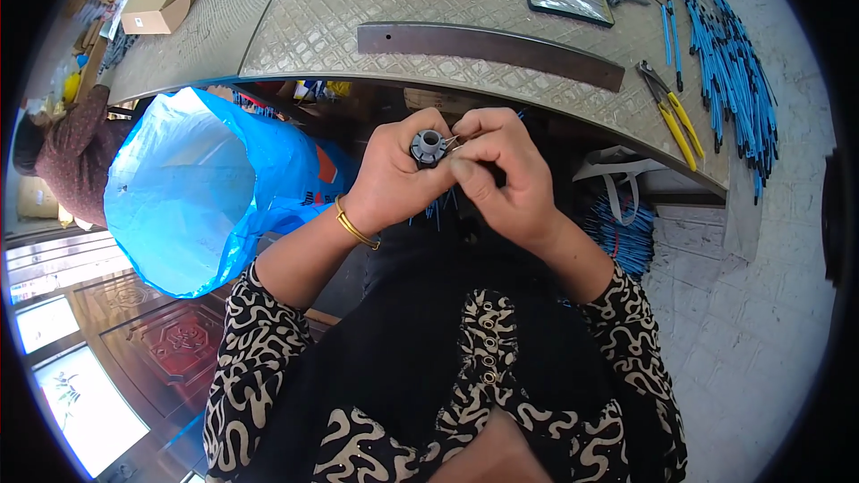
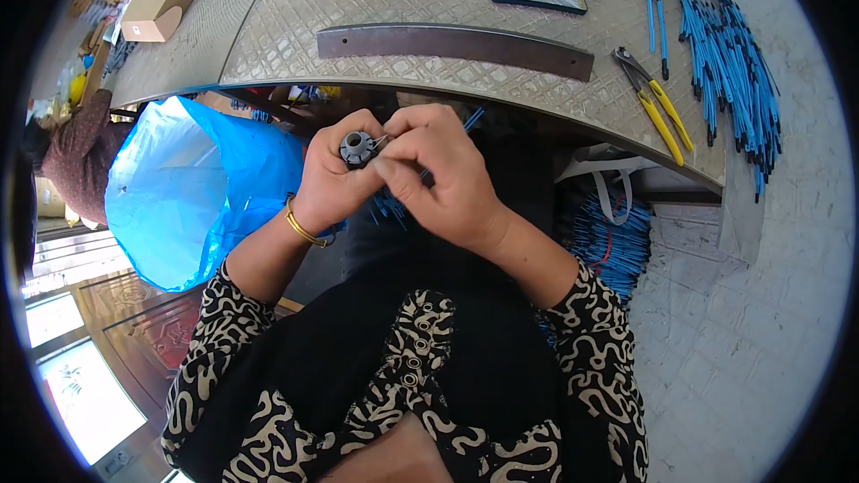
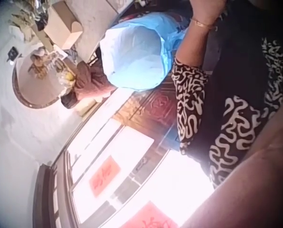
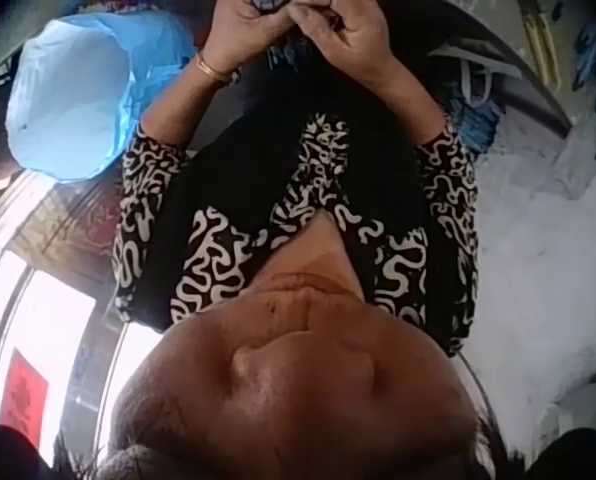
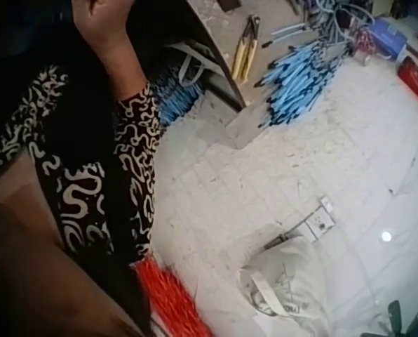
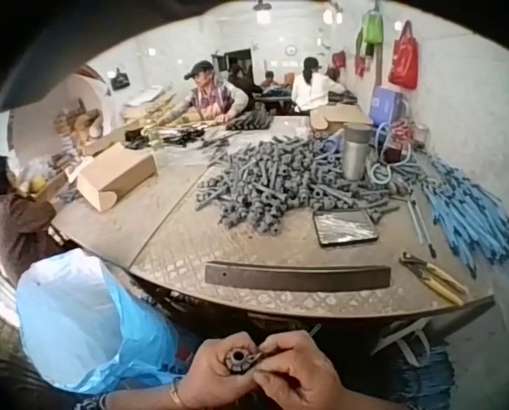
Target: The person assembles and organizes sets of blue electrical wires with connectors on a workbench. This is done using pliers and wire cutters to manipulate the wires and connectors.
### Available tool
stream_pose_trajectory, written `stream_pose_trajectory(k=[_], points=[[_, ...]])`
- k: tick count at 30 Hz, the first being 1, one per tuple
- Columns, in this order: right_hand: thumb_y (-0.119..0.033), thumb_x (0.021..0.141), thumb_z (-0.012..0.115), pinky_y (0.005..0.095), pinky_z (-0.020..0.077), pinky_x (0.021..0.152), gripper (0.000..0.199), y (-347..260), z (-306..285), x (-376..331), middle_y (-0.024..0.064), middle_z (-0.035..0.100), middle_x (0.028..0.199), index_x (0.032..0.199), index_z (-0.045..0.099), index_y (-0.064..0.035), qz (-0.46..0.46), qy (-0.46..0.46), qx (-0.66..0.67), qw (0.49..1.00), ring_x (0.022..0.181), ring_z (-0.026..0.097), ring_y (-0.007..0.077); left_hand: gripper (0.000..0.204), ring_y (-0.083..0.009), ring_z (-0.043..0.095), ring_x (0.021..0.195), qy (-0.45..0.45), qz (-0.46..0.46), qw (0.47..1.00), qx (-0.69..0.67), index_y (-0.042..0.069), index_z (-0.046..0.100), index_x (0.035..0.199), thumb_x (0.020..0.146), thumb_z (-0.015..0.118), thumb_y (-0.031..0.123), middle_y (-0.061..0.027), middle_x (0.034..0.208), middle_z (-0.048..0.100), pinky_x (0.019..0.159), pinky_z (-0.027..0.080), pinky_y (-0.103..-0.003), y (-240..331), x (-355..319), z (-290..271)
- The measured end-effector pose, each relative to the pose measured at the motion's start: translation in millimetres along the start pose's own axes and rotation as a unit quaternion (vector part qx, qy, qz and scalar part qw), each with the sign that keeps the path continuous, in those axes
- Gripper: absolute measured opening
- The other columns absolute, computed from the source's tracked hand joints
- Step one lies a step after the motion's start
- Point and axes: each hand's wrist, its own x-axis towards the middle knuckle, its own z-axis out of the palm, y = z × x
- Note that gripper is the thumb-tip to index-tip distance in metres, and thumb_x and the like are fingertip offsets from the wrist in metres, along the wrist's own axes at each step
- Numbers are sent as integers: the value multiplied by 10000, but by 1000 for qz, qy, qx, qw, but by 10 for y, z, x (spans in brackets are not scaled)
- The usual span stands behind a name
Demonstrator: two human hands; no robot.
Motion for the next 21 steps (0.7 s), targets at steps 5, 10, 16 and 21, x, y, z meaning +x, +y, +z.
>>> stream_pose_trajectory(k=[5,10,16,21], points=[[-58,835,575,260,425,745,107,46,28,1,95,533,978,923,561,1,79,78,23,994,857,515,185,153,-27,414,607,3,-9,1000,-20,37,503,719,727,650,78,21,620,483,523,361,-203,-61,19,-26],[-57,816,599,274,430,753,115,81,-5,17,102,551,970,911,591,6,12,24,-64,998,875,520,214,148,-28,404,606,9,5,1000,4,38,502,725,723,646,75,23,617,473,524,359,-203,-70,15,-35],[-75,773,623,331,393,767,123,41,44,0,67,581,933,888,617,-33,4,72,-123,990,880,526,239,185,-37,386,571,22,2,1000,10,27,492,702,721,665,92,-8,570,455,484,367,-227,-22,29,-7],[-103,775,620,343,375,796,167,-39,20,-3,67,587,999,927,625,-35,-44,52,-240,968,927,531,241,147,-31,369,611,-8,-9,1000,-1,40,488,734,717,633,60,32,628,434,520,344,-203,-24,12,-59]])
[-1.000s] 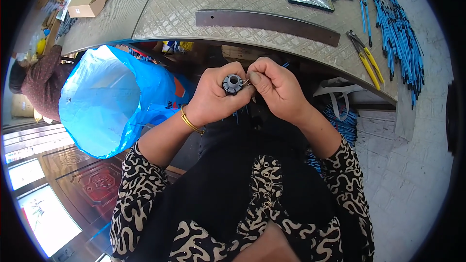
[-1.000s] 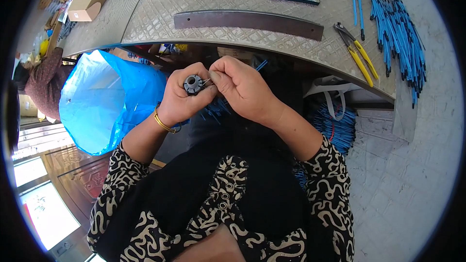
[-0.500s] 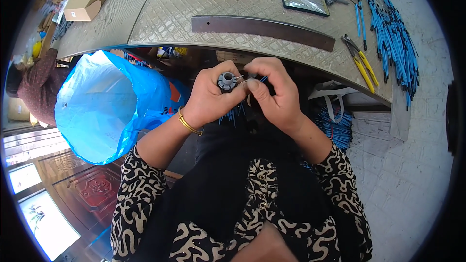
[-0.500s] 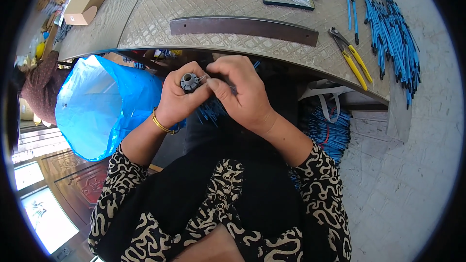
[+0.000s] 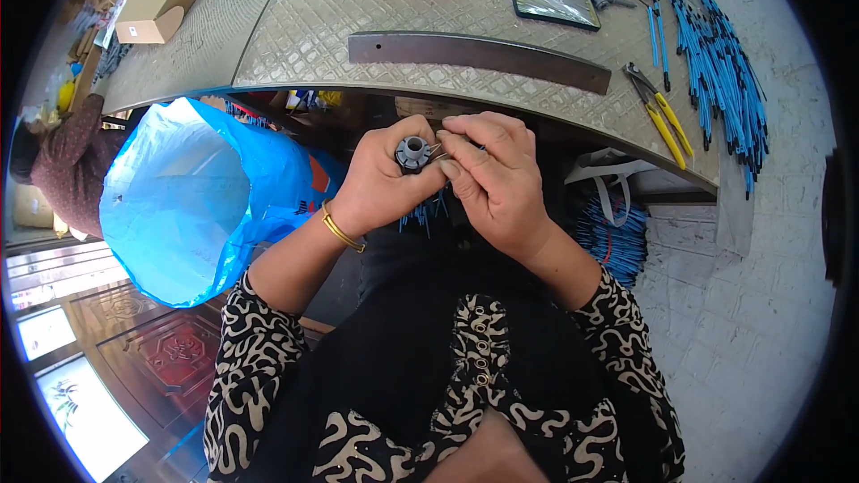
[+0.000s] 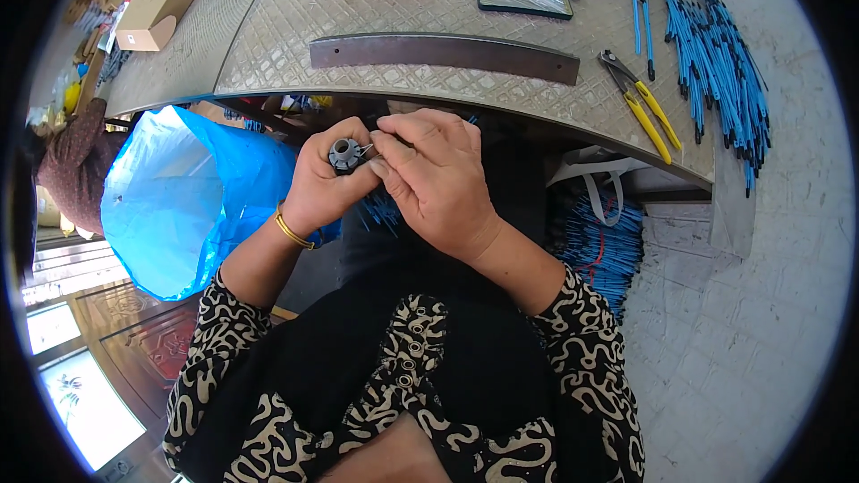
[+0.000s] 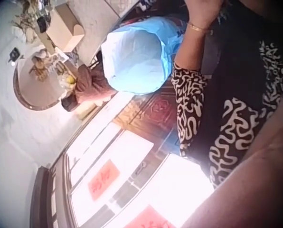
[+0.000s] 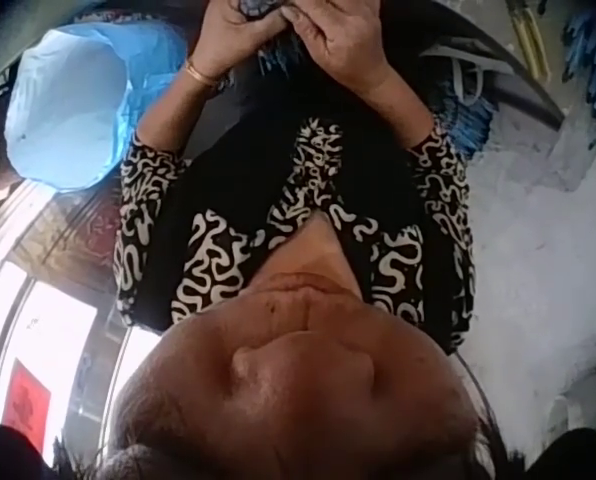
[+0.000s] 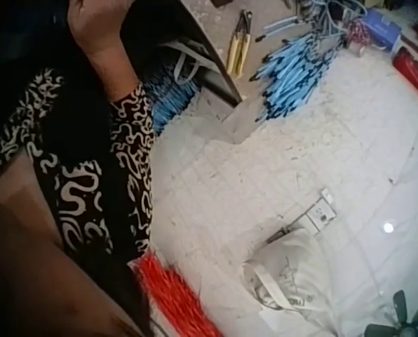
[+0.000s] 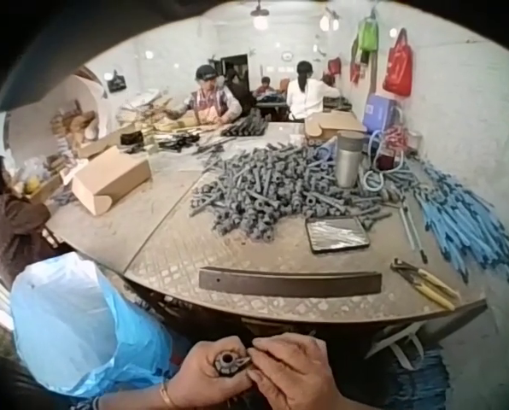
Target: The person assembles and organizes sets of blue electrical wires with connectors on a workbench. This is done using pliers and wire cutters to manipulate the wires and connectors.
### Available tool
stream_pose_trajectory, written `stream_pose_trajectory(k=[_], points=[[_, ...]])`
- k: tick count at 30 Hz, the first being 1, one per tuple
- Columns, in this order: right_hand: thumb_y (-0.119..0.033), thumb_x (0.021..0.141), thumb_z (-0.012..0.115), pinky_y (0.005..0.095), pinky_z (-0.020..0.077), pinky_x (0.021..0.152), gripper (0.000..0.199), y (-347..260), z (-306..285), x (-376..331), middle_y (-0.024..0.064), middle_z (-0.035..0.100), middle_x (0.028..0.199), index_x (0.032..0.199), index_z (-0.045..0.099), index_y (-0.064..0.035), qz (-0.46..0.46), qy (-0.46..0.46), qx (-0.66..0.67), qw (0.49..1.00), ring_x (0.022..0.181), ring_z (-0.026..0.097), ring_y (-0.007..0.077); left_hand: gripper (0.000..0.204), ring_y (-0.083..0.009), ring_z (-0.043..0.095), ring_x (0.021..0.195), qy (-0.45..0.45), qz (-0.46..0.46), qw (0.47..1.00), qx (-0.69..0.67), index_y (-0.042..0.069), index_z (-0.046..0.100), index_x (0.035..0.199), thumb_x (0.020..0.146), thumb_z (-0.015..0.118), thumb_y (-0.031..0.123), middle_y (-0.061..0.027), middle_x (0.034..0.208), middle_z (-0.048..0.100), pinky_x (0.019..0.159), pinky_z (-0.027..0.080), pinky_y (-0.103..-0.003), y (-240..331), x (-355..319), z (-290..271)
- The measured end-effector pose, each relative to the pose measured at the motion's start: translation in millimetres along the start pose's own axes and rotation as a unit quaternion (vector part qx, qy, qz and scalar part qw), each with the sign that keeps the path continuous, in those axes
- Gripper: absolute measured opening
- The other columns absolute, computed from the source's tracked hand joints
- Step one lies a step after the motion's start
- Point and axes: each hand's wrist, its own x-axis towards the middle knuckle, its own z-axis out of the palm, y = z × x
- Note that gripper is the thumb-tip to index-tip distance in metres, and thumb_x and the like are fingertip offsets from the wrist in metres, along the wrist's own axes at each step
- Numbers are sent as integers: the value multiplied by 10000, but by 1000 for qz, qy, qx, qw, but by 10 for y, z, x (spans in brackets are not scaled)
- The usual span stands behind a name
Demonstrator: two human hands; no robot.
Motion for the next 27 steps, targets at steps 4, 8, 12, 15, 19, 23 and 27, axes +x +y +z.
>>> stream_pose_trajectory(k=[4,8,12,15,19,23,27], points=[[-71,807,596,336,412,825,184,-34,-52,15,102,569,1079,970,617,12,5,-44,9,999,974,517,254,145,-30,373,615,-15,-7,1000,-8,43,487,742,718,629,57,33,636,445,522,345,-199,-7,-7,-22],[-56,800,585,350,401,856,180,-16,3,-32,111,568,1068,963,616,15,58,-20,93,994,994,509,268,139,-28,387,618,8,3,1000,1,43,491,747,722,627,53,32,638,461,524,350,-195,-22,-9,19],[-48,783,593,353,393,873,171,-50,34,-30,127,563,1059,942,614,14,74,18,113,991,1010,500,284,128,-27,399,614,44,2,999,8,40,497,747,725,623,43,29,634,472,520,357,-195,-10,-17,106],[-44,775,601,354,396,865,135,-74,44,4,132,559,1053,899,608,8,53,28,52,997,1008,498,292,121,-28,405,608,73,2,997,18,39,499,746,728,619,37,27,627,474,516,360,-198,-29,-26,150],[-35,761,611,363,399,856,83,-89,-58,104,134,550,1058,834,586,-7,36,11,2,999,999,497,299,155,-64,395,547,108,15,994,27,21,511,731,725,652,83,-60,573,488,486,387,-252,-44,-10,192],[-24,742,620,371,392,857,86,-17,-69,88,124,540,1066,800,557,-25,41,-10,52,998,992,497,297,140,-66,398,556,92,20,995,22,21,515,737,717,645,72,-59,579,478,495,389,-255,-7,18,219],[-46,715,625,366,390,842,126,96,-37,132,92,536,1063,812,546,-60,-34,-33,98,994,981,499,269,129,-55,407,579,31,28,999,7,21,518,744,701,637,48,-39,593,477,510,389,-248,-4,8,123]])
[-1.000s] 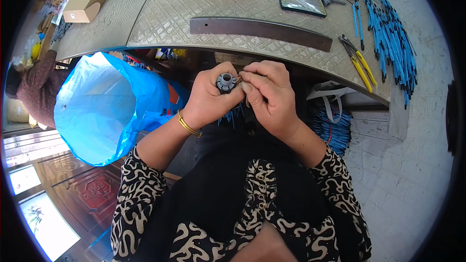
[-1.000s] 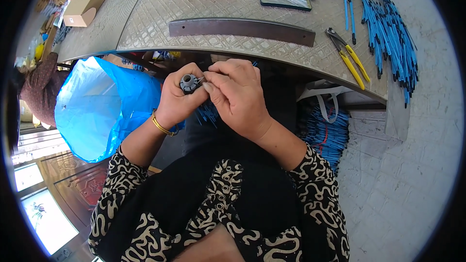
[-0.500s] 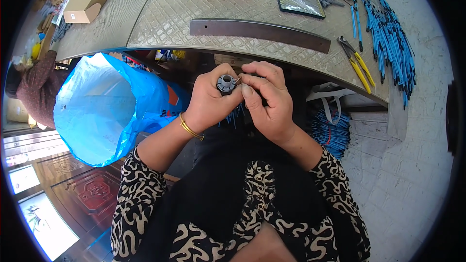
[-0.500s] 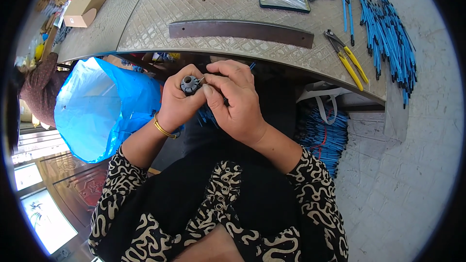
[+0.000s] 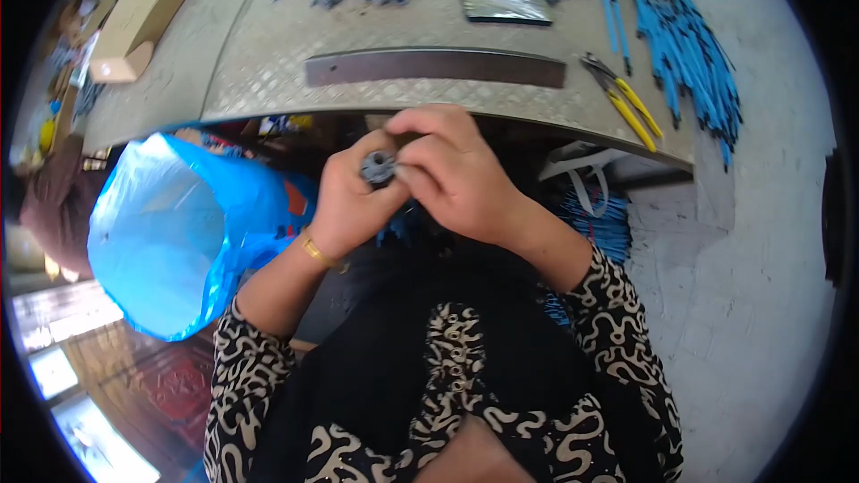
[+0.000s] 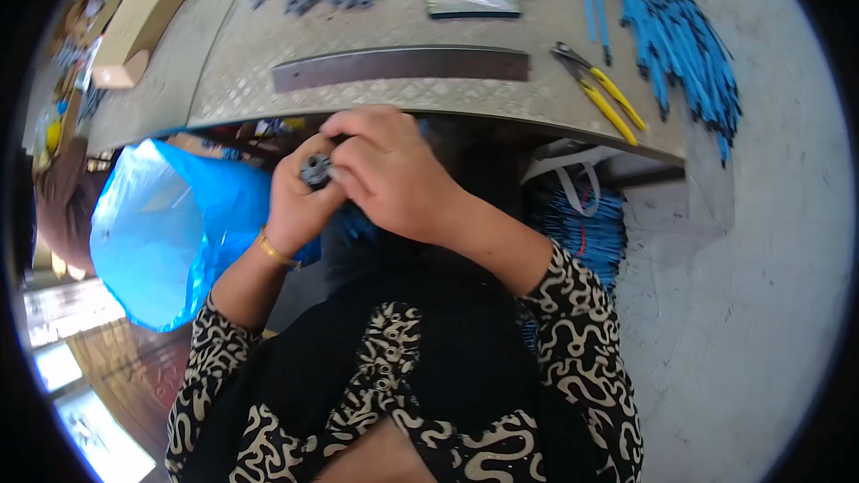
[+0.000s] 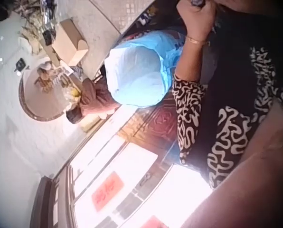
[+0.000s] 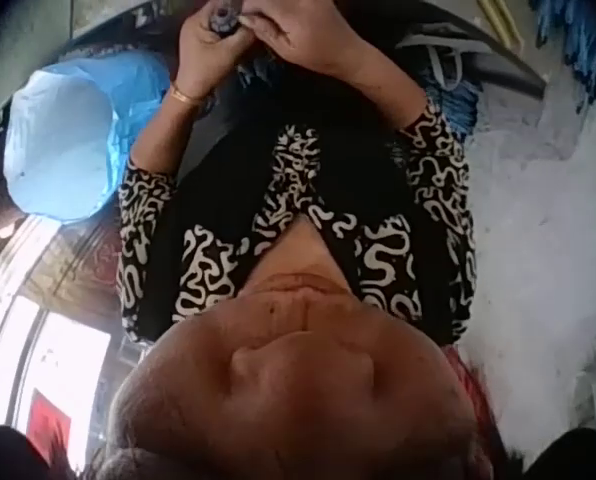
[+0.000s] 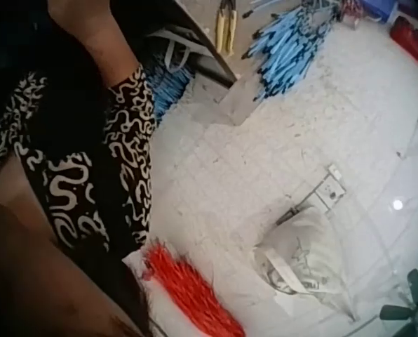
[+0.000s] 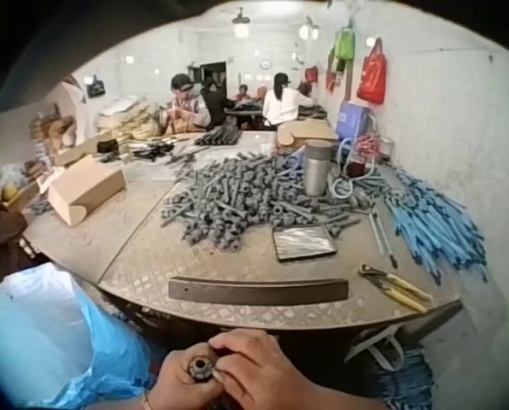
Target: The person assembles and organizes sets of blue electrical wires with connectors on a workbench. This is done using pliers and wire cutters to manipulate the wires and connectors.
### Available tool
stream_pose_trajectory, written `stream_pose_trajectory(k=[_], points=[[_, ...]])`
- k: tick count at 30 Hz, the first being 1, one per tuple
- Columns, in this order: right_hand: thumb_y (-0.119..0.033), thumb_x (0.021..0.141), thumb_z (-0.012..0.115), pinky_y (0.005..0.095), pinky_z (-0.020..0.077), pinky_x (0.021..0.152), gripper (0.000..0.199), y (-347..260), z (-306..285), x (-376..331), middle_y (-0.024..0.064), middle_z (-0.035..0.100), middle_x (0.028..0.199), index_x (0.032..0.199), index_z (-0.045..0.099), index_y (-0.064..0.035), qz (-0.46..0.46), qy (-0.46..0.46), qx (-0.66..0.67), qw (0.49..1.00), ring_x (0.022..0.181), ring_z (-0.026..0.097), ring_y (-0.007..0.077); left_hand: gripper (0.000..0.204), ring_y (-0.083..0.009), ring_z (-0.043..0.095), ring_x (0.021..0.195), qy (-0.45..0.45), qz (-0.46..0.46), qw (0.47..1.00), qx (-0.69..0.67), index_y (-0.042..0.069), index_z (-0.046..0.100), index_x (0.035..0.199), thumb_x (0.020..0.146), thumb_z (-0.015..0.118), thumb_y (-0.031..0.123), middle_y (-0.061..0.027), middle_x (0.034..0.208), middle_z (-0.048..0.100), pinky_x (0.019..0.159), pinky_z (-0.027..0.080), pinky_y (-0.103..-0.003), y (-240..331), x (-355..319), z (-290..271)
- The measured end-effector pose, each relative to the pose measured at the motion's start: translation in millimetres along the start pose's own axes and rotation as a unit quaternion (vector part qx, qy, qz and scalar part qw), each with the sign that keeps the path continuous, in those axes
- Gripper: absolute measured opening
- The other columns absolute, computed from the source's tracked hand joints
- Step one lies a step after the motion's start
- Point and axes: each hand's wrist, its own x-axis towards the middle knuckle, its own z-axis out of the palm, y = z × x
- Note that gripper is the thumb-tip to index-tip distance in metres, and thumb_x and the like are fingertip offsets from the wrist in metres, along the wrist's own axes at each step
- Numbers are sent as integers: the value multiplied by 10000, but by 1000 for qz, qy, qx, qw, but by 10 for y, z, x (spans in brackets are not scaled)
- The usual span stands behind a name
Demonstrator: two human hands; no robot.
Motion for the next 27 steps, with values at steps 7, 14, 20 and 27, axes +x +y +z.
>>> stream_pose_trajectory(k=[7,14,20,27], points=[[-123,689,585,356,389,802,140,303,-193,211,50,543,974,820,550,-91,-227,-56,-99,967,940,506,239,123,-38,420,637,-4,-23,995,-97,28,510,734,685,623,18,35,675,490,532,377,-226,43,131,38],[-84,788,562,363,376,804,60,227,42,-23,80,537,950,822,538,-41,16,15,-7,1000,918,501,267,90,-28,434,660,-64,-46,996,-51,33,536,763,708,607,25,37,687,488,583,389,-195,-81,154,-7],[-121,858,527,334,402,853,106,187,-371,-155,117,541,960,888,548,-22,163,-39,45,985,918,527,274,95,-40,505,669,-107,-55,991,-59,37,522,736,749,616,47,17,693,547,612,418,-195,-25,178,55],[-158,791,557,398,401,776,209,814,-1999,-691,164,536,926,955,537,-30,221,-50,-409,884,873,499,334,126,-74,580,683,-108,-99,978,-152,35,502,731,781,617,43,-32,698,610,625,460,-218,138,21,-96]])
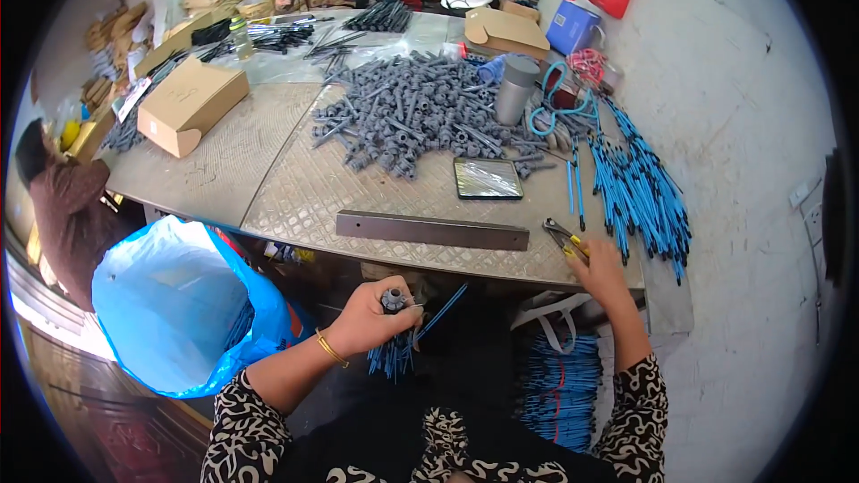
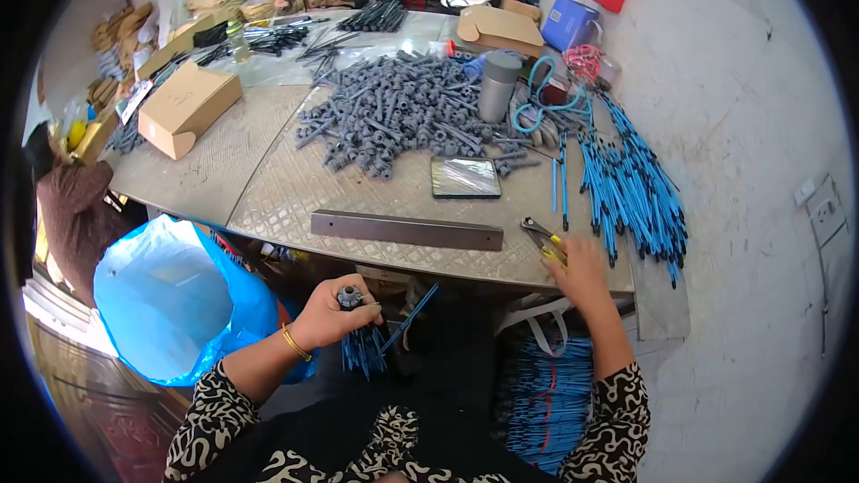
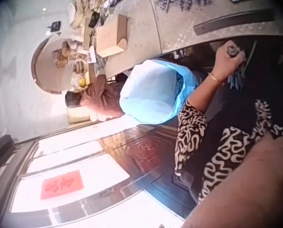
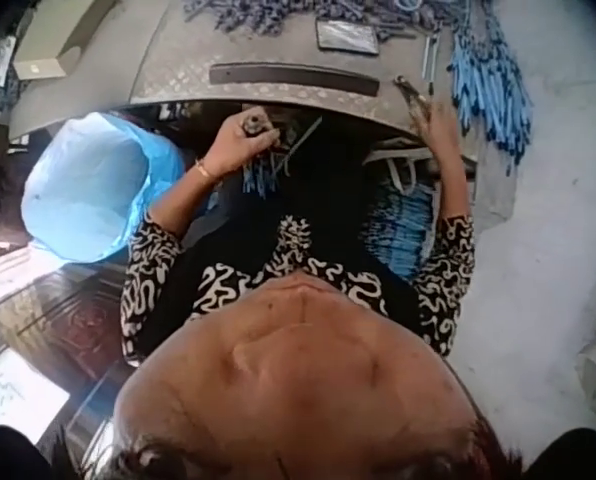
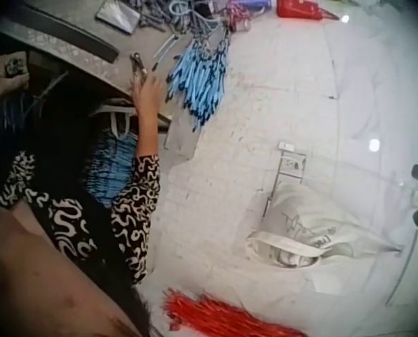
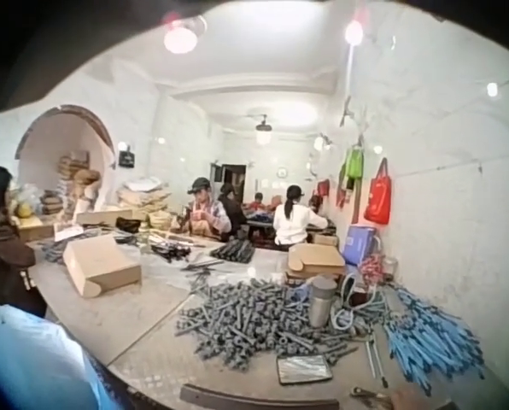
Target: The person assembles and organizes sets of blue electrical wires with connectors on a workbench. This is done using pliers and wire cutters to manipulate the wires and connectors.
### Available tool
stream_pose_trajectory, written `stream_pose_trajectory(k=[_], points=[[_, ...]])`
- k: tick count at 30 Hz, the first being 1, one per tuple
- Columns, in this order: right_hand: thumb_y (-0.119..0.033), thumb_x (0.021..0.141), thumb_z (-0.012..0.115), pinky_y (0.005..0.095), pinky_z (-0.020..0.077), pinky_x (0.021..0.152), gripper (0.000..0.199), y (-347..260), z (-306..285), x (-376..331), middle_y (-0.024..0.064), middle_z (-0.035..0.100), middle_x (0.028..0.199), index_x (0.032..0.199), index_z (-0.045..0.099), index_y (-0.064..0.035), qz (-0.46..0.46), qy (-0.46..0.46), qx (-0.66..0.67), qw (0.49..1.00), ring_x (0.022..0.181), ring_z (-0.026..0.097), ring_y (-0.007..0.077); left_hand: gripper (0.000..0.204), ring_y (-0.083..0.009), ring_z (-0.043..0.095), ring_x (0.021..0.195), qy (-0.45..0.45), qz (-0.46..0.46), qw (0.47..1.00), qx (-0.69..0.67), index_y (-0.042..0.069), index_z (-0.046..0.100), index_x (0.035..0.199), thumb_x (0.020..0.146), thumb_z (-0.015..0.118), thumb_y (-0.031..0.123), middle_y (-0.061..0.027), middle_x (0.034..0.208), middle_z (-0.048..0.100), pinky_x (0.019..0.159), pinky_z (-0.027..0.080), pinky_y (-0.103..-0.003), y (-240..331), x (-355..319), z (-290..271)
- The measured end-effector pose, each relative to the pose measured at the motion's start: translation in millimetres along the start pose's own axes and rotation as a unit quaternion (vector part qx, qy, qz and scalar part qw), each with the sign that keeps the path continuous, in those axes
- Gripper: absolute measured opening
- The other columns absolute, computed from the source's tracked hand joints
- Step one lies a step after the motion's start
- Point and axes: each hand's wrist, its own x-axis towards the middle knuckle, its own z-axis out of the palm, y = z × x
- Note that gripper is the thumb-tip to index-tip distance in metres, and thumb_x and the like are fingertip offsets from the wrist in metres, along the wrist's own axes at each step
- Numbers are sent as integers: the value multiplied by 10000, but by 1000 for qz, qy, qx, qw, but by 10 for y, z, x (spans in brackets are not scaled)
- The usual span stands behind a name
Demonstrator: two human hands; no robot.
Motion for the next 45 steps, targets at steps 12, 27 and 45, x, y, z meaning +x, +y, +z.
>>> stream_pose_trajectory(k=[12,27,45], points=[[-141,797,603,302,454,674,243,-1054,-452,19,93,558,953,981,542,5,-34,-172,279,944,761,557,186,165,-84,586,690,-2,4,1000,9,52,457,790,775,612,0,-6,713,550,612,465,-225,-95,7,1],[-78,766,519,410,332,910,253,-1524,-329,95,69,481,1209,1007,597,-59,-320,-91,-77,940,1123,448,245,165,-39,521,612,-15,25,1000,11,51,479,779,716,631,33,-9,642,566,551,423,-212,-153,-1,111],[-357,873,542,311,467,439,354,-1245,14,-186,126,569,634,965,491,-18,180,-700,569,393,502,581,224,386,-84,545,744,-120,106,982,99,42,533,818,623,820,211,-5,822,571,673,440,-224,-131,-89,-38]])
